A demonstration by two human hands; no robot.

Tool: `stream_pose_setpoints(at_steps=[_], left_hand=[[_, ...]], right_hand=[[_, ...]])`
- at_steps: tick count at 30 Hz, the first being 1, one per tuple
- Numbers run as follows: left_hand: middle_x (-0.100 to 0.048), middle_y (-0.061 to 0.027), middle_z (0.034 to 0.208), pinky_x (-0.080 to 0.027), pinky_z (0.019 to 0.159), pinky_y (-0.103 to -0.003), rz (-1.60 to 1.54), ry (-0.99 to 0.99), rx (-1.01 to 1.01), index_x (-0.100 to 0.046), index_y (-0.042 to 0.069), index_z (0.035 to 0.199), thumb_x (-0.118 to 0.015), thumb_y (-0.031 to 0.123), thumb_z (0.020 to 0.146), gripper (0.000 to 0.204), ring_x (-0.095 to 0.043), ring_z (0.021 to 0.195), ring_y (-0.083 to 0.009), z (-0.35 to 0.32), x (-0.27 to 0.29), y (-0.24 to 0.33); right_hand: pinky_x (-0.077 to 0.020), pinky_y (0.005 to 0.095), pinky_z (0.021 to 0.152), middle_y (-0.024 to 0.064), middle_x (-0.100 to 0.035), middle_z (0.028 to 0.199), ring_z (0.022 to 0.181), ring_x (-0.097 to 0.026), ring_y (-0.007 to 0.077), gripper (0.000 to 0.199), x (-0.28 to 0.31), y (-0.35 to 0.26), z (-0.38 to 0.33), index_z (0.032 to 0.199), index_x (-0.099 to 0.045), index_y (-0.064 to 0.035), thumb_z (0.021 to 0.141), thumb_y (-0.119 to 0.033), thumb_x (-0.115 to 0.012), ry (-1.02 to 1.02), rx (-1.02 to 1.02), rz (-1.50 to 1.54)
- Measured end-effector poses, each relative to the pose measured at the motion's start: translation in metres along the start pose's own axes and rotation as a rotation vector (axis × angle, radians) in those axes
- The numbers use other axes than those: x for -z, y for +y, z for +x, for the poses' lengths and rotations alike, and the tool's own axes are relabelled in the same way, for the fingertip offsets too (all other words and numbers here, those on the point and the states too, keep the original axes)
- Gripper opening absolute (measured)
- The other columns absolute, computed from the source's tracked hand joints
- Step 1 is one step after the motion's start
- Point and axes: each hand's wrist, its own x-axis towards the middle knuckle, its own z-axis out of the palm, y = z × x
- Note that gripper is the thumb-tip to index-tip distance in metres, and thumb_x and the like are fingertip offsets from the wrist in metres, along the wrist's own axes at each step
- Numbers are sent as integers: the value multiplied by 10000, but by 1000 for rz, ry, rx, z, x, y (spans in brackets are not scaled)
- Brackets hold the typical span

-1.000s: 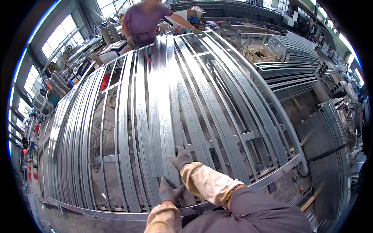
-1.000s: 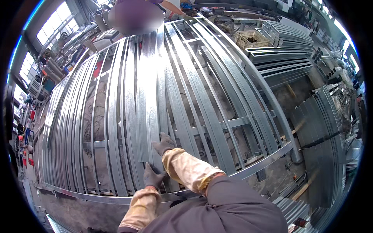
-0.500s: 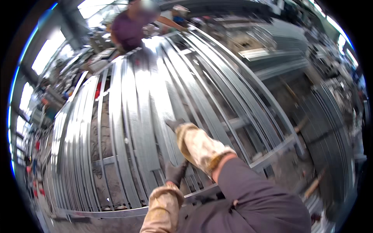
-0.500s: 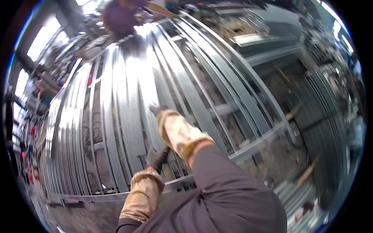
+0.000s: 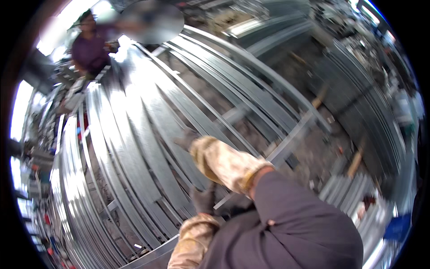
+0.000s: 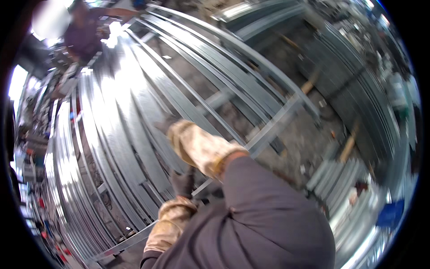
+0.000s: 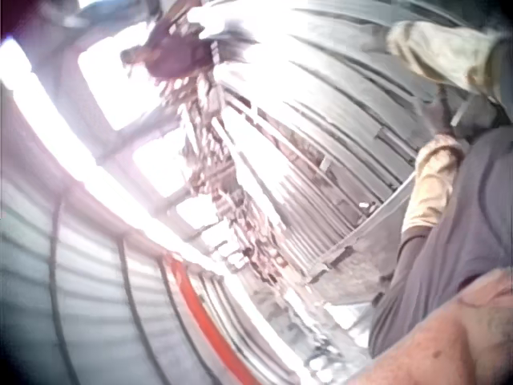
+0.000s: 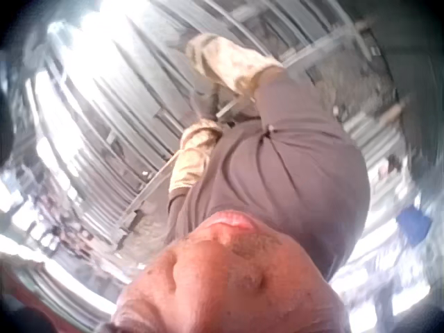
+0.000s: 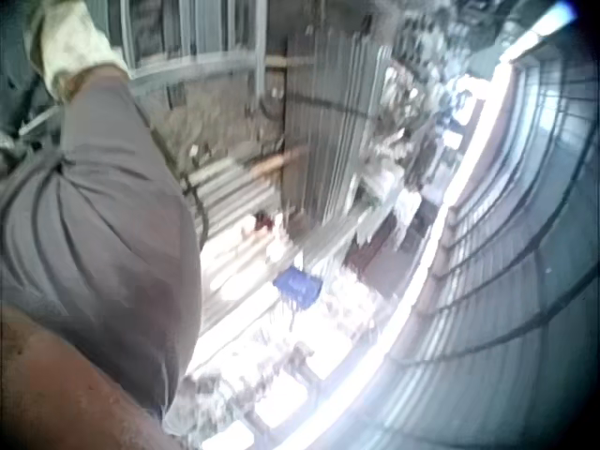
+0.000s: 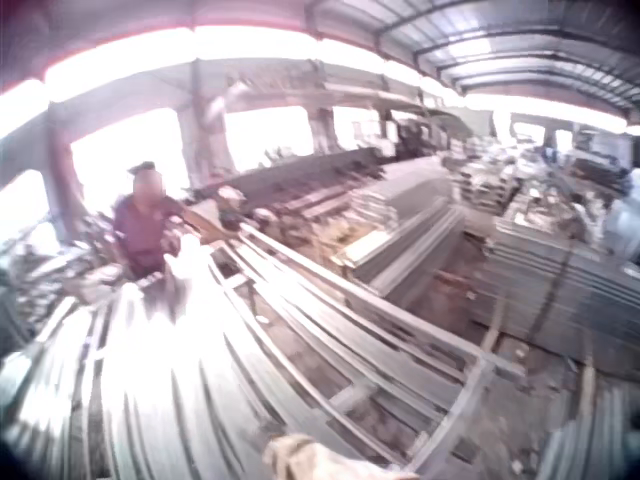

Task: The person repeatedly picks up long metal bars and places them into a large metal frame structure. They align the bars with existing slots and adjust their position to fit securely. The task involves handling multiple bars one at a time and ensuring they are properly seated within the frame.

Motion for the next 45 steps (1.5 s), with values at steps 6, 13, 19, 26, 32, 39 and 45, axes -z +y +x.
stream_pose_setpoints(at_steps=[6,13,19,26,32,39,45], left_hand=[[-768,-154,913,-570,742,-380,-28,114,86,-685,-30,1065,-887,291,807,459,-726,790,-247,8,-51,45],[-752,-224,1088,-550,942,-445,-50,-17,243,-654,-22,1180,-874,449,794,647,-720,1075,-377,21,-125,67],[-726,-242,1134,-548,920,-444,-12,-59,290,-595,-29,1233,-859,460,816,694,-708,1067,-399,9,-179,91],[-698,-304,1076,-548,881,-459,-1,-318,177,-537,-70,1148,-797,516,872,698,-707,1049,-415,19,-222,113],[-714,-276,1066,-553,869,-448,36,-583,291,-580,-56,1123,-749,524,909,641,-726,1040,-356,59,-223,112],[-727,-175,1161,-541,921,-401,124,-216,5,-627,12,1315,-732,321,957,484,-678,1085,-240,105,-81,45],[-723,-178,1074,-555,828,-415,117,708,-68,-654,35,1229,-685,384,969,436,-692,953,-291,182,259,44]], right_hand=[[-483,459,1084,344,-626,1332,1278,-608,447,867,76,-1,19,1336,-567,110,838,-562,-794,-181,-48,-47],[-452,445,1113,325,-589,1401,1325,-572,444,818,144,40,52,1339,-576,70,837,-538,-797,-217,-15,55],[-489,442,1068,313,-653,1312,1244,-634,426,848,192,73,65,1351,-569,86,824,-531,-817,-269,14,49],[-412,424,1178,340,-530,1471,1407,-508,421,1036,230,155,117,1471,-448,138,814,-575,-814,-319,-105,46],[-426,426,1158,344,-549,1451,1385,-531,428,1006,247,116,119,1452,-488,110,823,-612,-799,-291,-83,-177],[-462,556,663,196,-737,803,693,-582,335,542,204,153,96,790,-744,27,858,-511,-744,-252,109,-14],[-502,417,1036,227,-667,1355,1249,-638,334,799,264,163,76,1365,-642,5,815,-555,-798,-309,-342,-129]])
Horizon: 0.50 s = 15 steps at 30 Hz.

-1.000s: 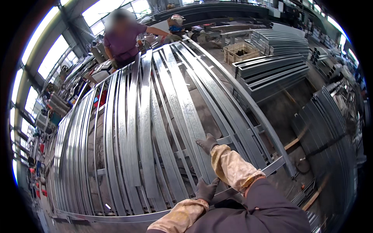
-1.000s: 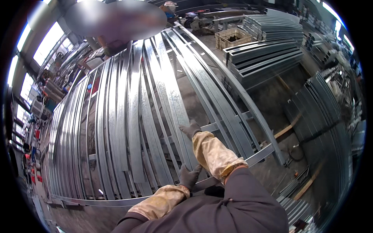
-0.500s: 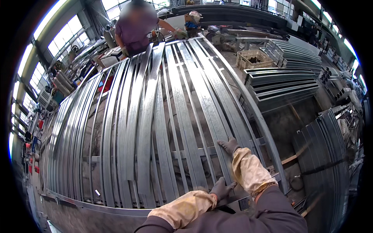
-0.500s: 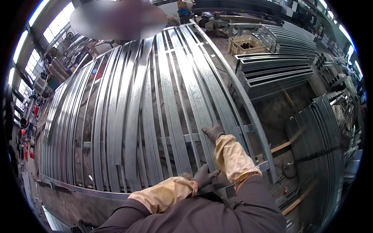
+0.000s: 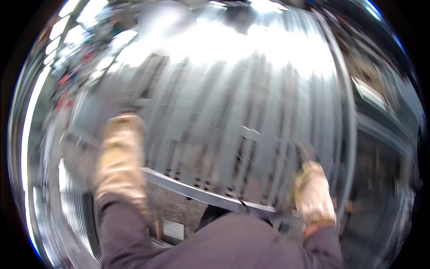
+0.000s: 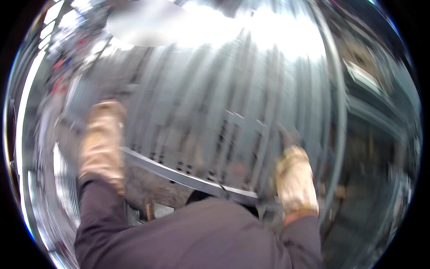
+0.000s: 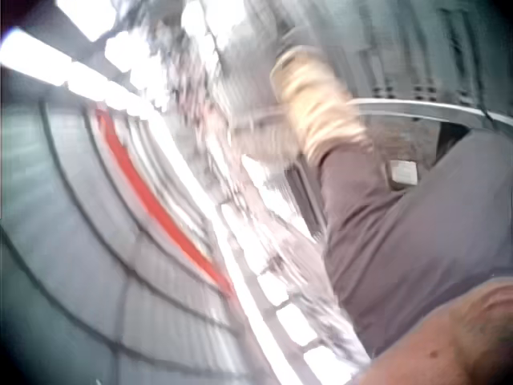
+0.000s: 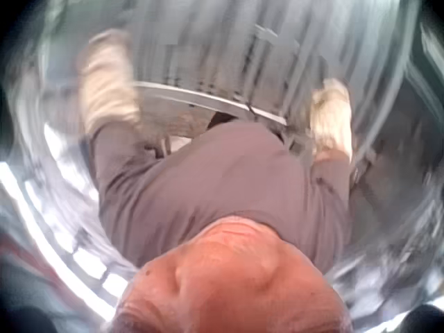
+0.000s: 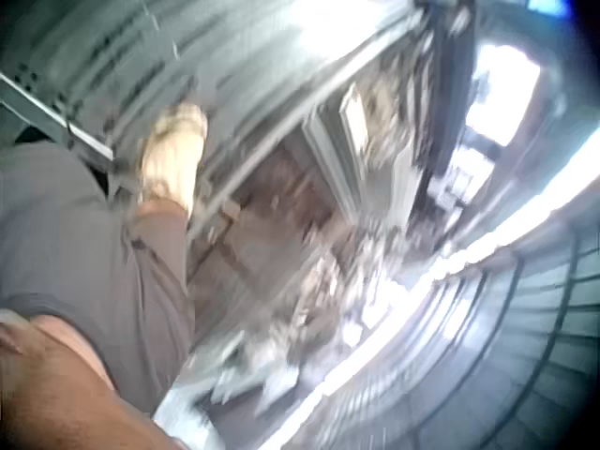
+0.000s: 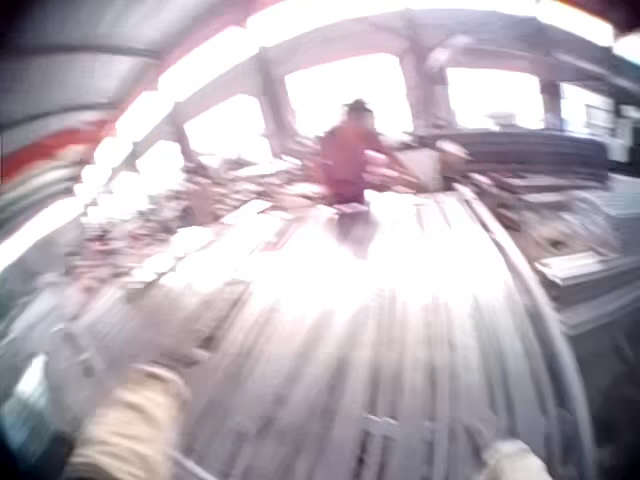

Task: The person repeatedly picks up long metal bars and places them into a large metal frame structure. They align the bars with existing slots and adjust their position to fit securely. The task involves handling multiple bars one at a time and ensuring they are properly seated within the frame.

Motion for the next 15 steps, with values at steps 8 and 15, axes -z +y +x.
stream_pose_setpoints(at_steps=[8,15], left_hand=[[-731,-105,1109,-589,858,-348,-247,-834,146,-665,67,1319,-681,292,1006,386,-711,986,-210,-207,-147,10],[-684,-201,1294,-541,975,-431,-304,-1312,235,-561,17,1412,-743,359,948,605,-679,1198,-310,-383,-232,45]], right_hand=[[-483,448,1069,325,-641,1321,1257,-624,420,985,-25,-20,46,1428,-519,97,842,-658,-756,252,291,-170],[-414,452,1166,320,-538,1470,1411,-501,402,1180,-38,-17,31,1535,-398,80,776,-741,-777,24,259,-102]])
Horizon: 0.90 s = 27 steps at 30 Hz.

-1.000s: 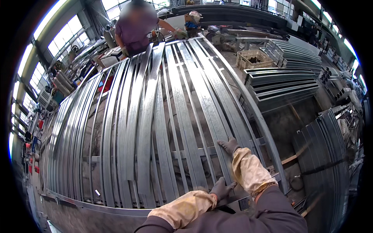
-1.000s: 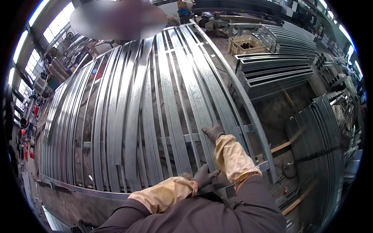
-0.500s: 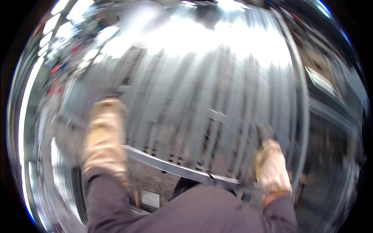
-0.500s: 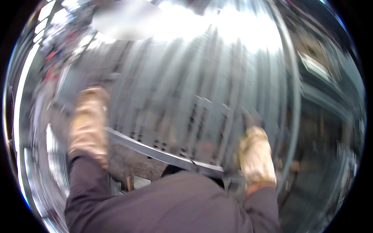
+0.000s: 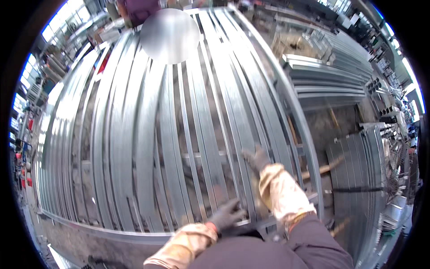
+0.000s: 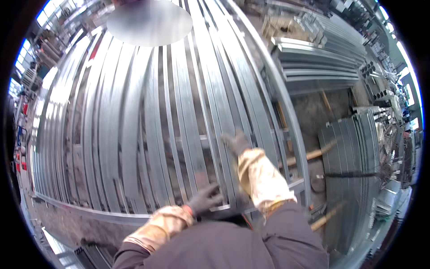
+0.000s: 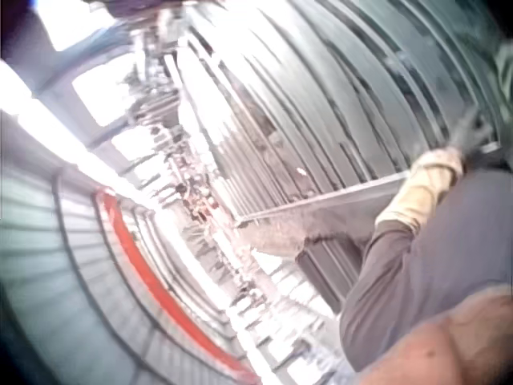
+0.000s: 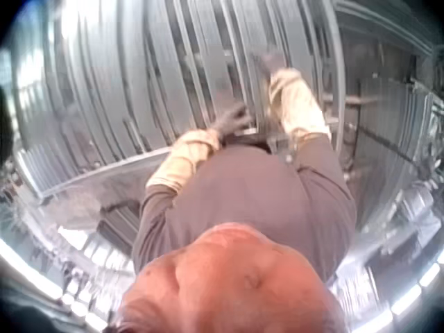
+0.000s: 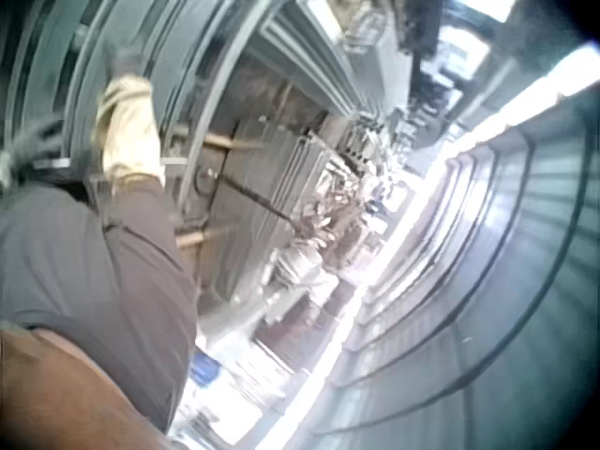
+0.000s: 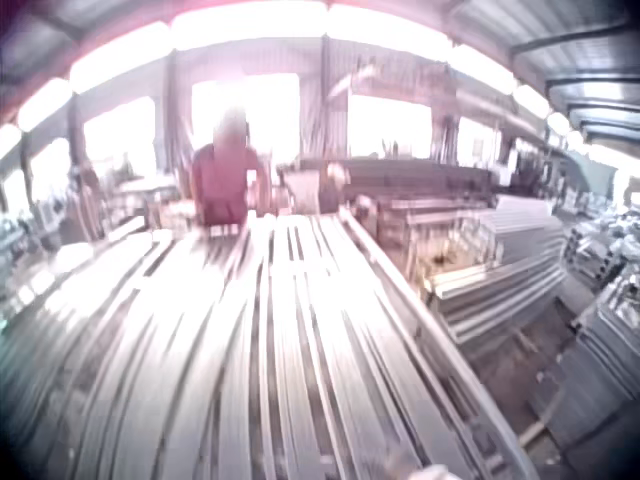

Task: The person repeatedly picks up long metal bars and places them into a large metal frame structure. They align the bars with existing slots and adjust their position to fit securely. The task involves handling multiple bars one at a time and ensuring they are properly seated within the frame.

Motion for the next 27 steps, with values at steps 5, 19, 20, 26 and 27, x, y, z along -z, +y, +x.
stream_pose_setpoints(at_steps=[5,19,20,26,27], left_hand=[[-693,-279,1177,-527,943,-467,323,-50,221,-557,-30,1245,-742,445,930,599,-672,1139,-416,42,-8,32],[-736,-241,1105,-549,938,-495,497,-154,171,-726,59,1161,-709,508,909,515,-703,1066,-413,72,-14,11],[-753,-192,1058,-570,893,-477,604,-189,186,-766,107,1084,-708,508,902,444,-722,1013,-384,68,-1,38],[-767,-176,960,-579,779,-365,338,-16,138,-705,13,1131,-704,260,967,297,-768,891,-270,16,61,69],[-764,-164,948,-578,776,-359,328,-31,178,-707,29,1151,-717,252,956,296,-762,877,-265,3,58,59]], right_hand=[[-384,435,1193,345,-481,1513,1448,-460,407,1185,4,-54,-17,1537,-370,96,782,-719,-781,-29,-42,56],[-496,428,1069,247,-656,1328,1277,-615,354,844,-11,10,25,1401,-558,48,819,-491,-844,-57,-26,96],[-519,447,1029,225,-676,1306,1221,-646,348,795,-15,8,24,1389,-569,45,823,-438,-849,-137,-25,475],[-517,382,1041,321,-649,1296,1253,-622,358,1177,-1,-26,11,1412,-467,180,764,-748,-793,61,45,195],[-544,390,1013,339,-632,1298,1225,-638,379,1050,-1,-27,5,1431,-417,164,825,-644,-702,10,38,367]])
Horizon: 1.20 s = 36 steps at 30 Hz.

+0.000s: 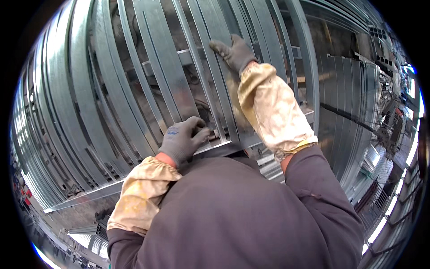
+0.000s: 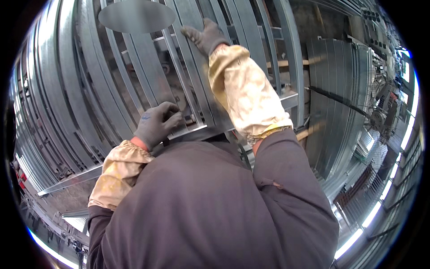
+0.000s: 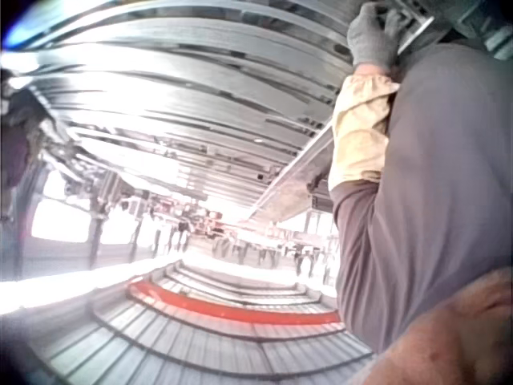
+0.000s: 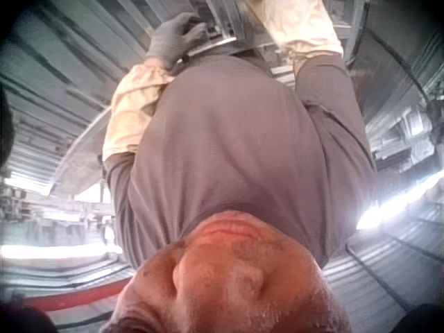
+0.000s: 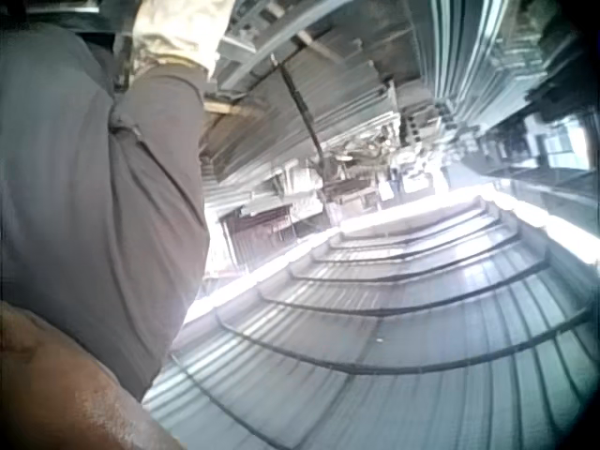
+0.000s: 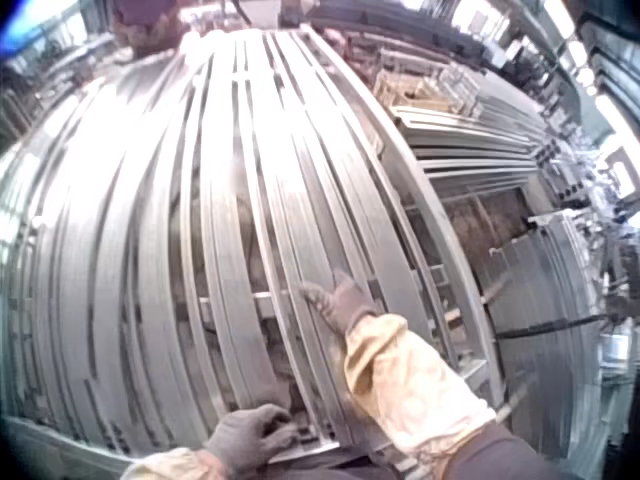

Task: The person repeatedly picks up long metal bars and places them into a large metal frame structure. They align the bars with existing slots and adjust their position to fit securely. The task involves handling multiple bars one at a time and ensuring they are properly seated within the frame.

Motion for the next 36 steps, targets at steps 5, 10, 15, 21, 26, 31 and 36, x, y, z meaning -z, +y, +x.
stream_pose_setpoints(at_steps=[5,10,15,21,26,31,36], left_hand=[[-752,-147,1000,-562,837,-422,50,-240,-48,-701,73,1141,-719,354,936,349,-730,954,-329,-24,-26,-37],[-700,-134,1124,-543,919,-434,363,-200,-207,-679,110,1268,-718,338,920,418,-686,1048,-322,-33,-42,-30],[-625,-76,1163,-511,942,-449,573,16,-303,-640,154,1294,-817,363,811,556,-625,1107,-301,-46,-62,-39],[-586,-54,1198,-488,951,-453,661,125,-304,-580,158,1347,-863,355,740,699,-604,1134,-279,-55,-86,-51],[-579,-40,1201,-486,918,-442,707,284,-345,-568,166,1318,-859,280,702,691,-606,1127,-266,-47,-111,-80],[-580,-33,1205,-490,924,-445,623,341,-396,-572,174,1303,-855,248,696,674,-606,1126,-264,-49,-110,-85],[-582,-34,1202,-494,930,-441,616,354,-412,-570,177,1315,-869,260,695,694,-607,1122,-261,-48,-110,-86]], right_hand=[[-590,404,905,308,-652,1169,1066,-693,351,821,-1,14,16,1333,-446,107,890,-571,-581,-31,-45,47],[-554,392,891,214,-722,1012,991,-701,294,974,0,39,29,1159,-638,75,753,-802,-759,173,133,-490],[-430,437,1156,286,-496,1502,1374,-526,399,1195,-8,-17,-25,1580,-300,20,750,-640,-851,69,81,-498],[-382,466,1210,280,-300,1623,1479,-401,426,1335,-27,13,-80,1658,-70,-42,725,-548,-878,113,125,-834],[-433,457,1176,281,-374,1571,1402,-495,419,1271,5,23,-65,1651,-128,-51,724,-530,-855,117,151,-871],[-364,460,1221,275,-341,1622,1481,-399,407,1228,-20,24,-71,1651,-146,-30,765,-539,-827,114,82,-895],[-359,460,1224,283,-353,1604,1479,-398,416,1227,-26,37,-66,1652,-135,-35,766,-528,-825,166,113,-932]])
